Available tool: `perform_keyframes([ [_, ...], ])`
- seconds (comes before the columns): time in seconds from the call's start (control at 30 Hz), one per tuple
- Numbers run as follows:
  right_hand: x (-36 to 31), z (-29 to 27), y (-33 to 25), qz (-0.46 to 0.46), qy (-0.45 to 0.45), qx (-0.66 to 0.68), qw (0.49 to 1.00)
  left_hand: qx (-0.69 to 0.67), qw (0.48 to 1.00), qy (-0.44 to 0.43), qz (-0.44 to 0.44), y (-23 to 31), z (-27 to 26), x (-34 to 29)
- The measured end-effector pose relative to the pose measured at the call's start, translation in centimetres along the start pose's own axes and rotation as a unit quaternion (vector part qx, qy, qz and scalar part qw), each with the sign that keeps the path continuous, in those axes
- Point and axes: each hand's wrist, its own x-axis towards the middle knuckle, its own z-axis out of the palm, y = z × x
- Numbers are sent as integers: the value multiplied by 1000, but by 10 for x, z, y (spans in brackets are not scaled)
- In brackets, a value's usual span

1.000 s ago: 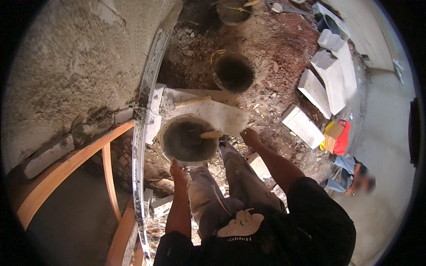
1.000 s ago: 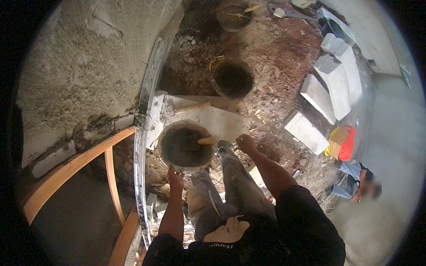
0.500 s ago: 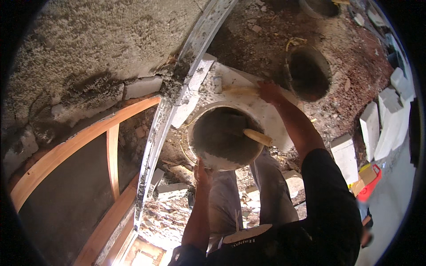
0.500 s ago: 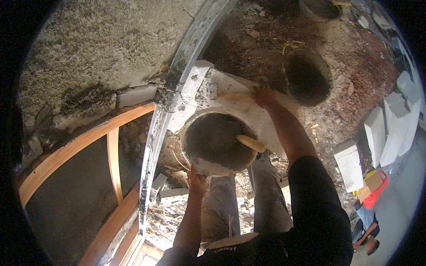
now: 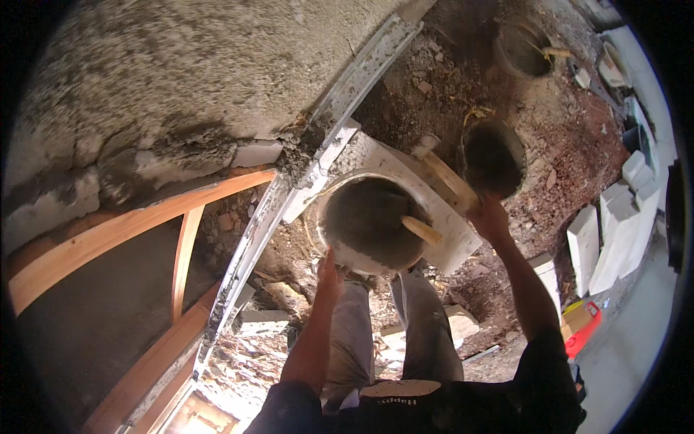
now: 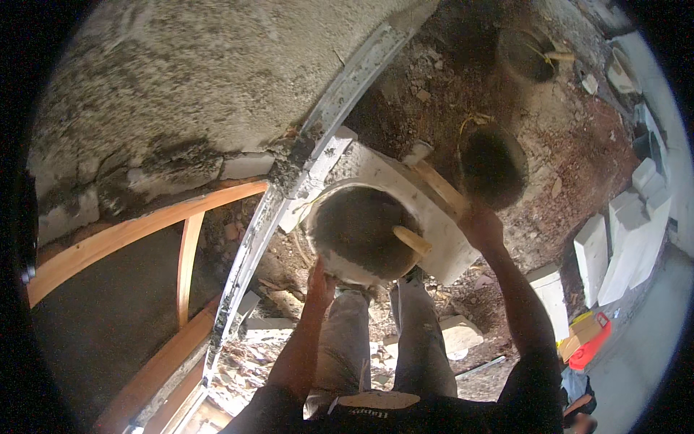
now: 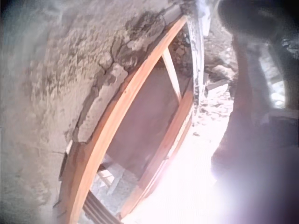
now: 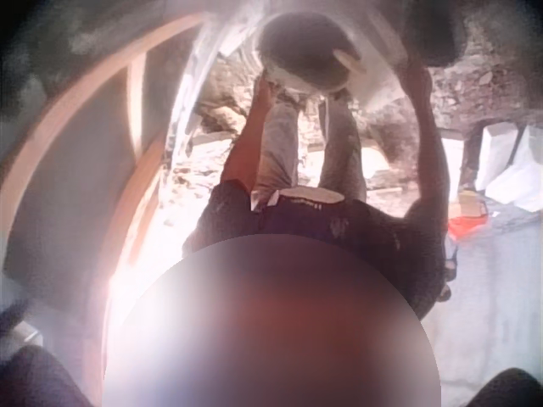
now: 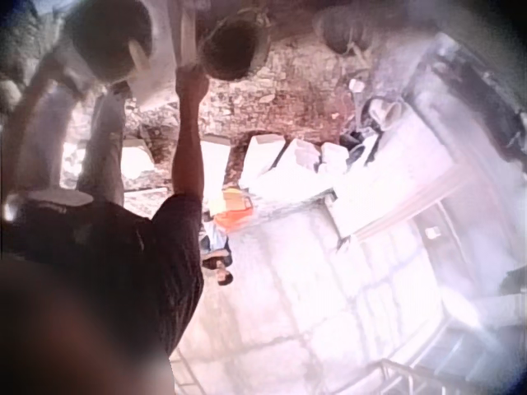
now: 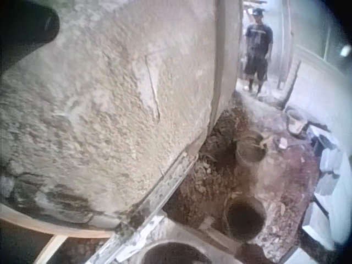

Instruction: The person applies mortar to a white brick using a trowel, places the brick into a wall opening, and taps it into position. The person then scoops mortar from a bucket and applies it to the wall surface, smoothing the joint. The person breaks a brick with a hammer and places the broken piece into the wall.

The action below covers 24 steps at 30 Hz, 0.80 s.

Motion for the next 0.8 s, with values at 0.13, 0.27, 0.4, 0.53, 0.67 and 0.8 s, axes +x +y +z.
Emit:
perform_keyframes([
  [0.13, -62, -52, -29, 94, -39, 189, 977, -221, 957, 69, -177, -5, 23, 42],
  [0.27, -127, -40, -67, 152, -31, 309, 938, -99, 966, 47, -234, -3, 17, 49],
  [0.4, -173, -27, -110, 152, -16, 362, 920, -16, 956, 27, -293, 23, 14, 40],
  [0.53, -208, -72, -173, 230, -84, 377, 893, 28, 954, 41, -296, 50, 15, 24],
  [0.67, -238, -81, -196, 188, -130, 406, 885, 23, 958, 20, -284, 81, 0, 2],
  [0.8, -251, -105, -234, 181, -218, 578, 765, 59, 974, 4, -219, 114, -29, -39],
])
